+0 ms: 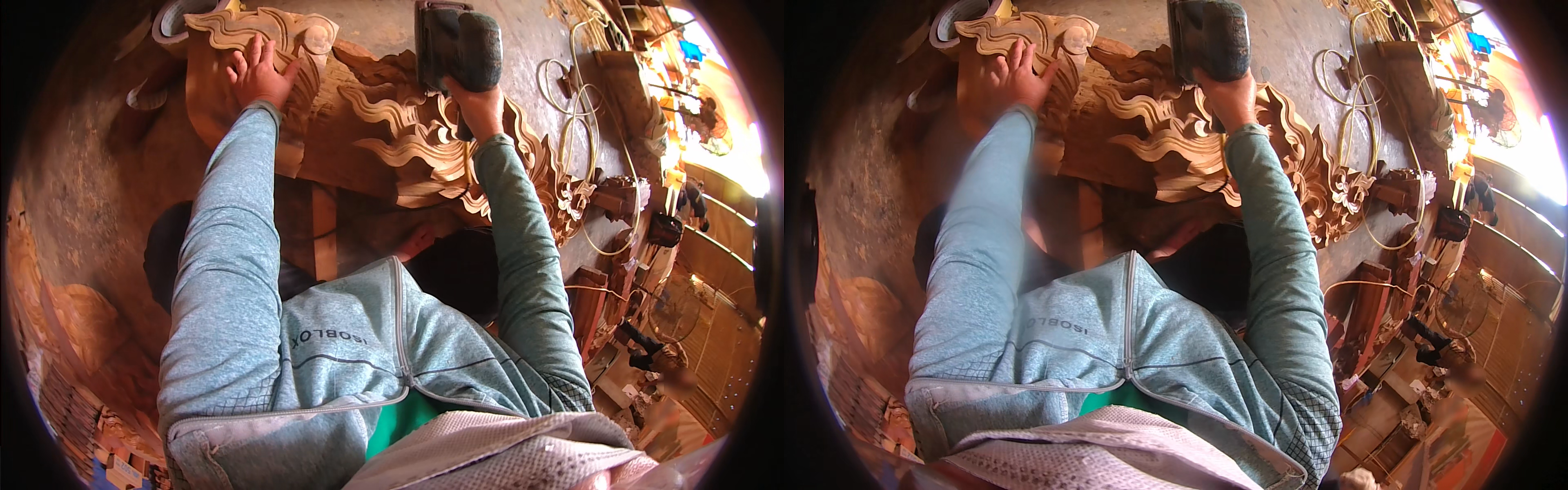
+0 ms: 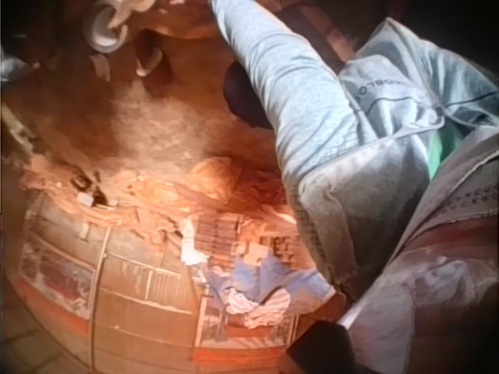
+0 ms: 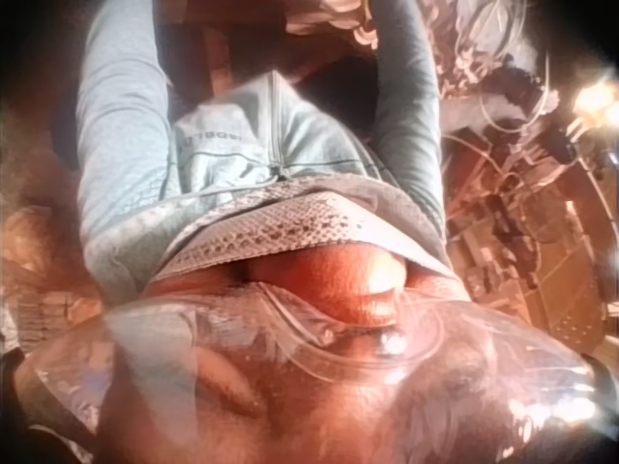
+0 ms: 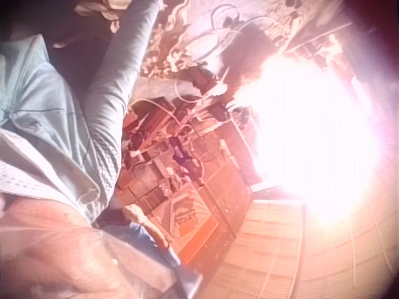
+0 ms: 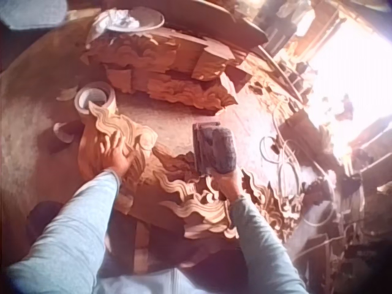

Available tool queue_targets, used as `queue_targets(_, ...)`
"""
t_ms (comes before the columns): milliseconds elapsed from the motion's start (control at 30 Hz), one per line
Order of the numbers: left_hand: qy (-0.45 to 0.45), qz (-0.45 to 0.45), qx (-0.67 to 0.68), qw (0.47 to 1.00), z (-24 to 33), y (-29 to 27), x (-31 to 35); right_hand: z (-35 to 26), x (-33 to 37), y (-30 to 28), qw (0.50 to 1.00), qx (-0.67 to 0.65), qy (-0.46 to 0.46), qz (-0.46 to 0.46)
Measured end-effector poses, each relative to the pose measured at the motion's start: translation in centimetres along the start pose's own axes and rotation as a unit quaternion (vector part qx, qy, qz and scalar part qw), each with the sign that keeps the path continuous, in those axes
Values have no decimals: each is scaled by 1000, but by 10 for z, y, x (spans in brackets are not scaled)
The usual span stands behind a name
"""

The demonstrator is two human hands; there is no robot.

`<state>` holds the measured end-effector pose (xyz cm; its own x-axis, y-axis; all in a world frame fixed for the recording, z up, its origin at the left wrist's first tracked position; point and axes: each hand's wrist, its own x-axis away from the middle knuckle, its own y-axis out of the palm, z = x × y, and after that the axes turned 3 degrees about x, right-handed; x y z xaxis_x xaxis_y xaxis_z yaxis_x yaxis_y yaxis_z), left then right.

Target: The person applies glue to a carved wooden panel and uses a hammer to tap and secure the pieces into place. The person works on a large ornate wooden panel, repeatedly applying adhesive and hammering sections to assemble the carving.

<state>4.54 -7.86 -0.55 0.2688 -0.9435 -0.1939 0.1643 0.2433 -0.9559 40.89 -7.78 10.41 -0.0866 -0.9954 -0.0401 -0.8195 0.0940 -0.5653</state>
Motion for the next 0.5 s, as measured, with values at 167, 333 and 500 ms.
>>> queue_targets(167,-2,-8,-49,999,8,3,-1,20,-9,-26,1000,19,14,-12)
queue_targets(333,-2,-9,-47,999,7,2,0,24,-14,-43,997,-26,70,-32)
queue_targets(500,0,-5,-27,1000,6,5,0,14,1,-14,998,-52,42,2)
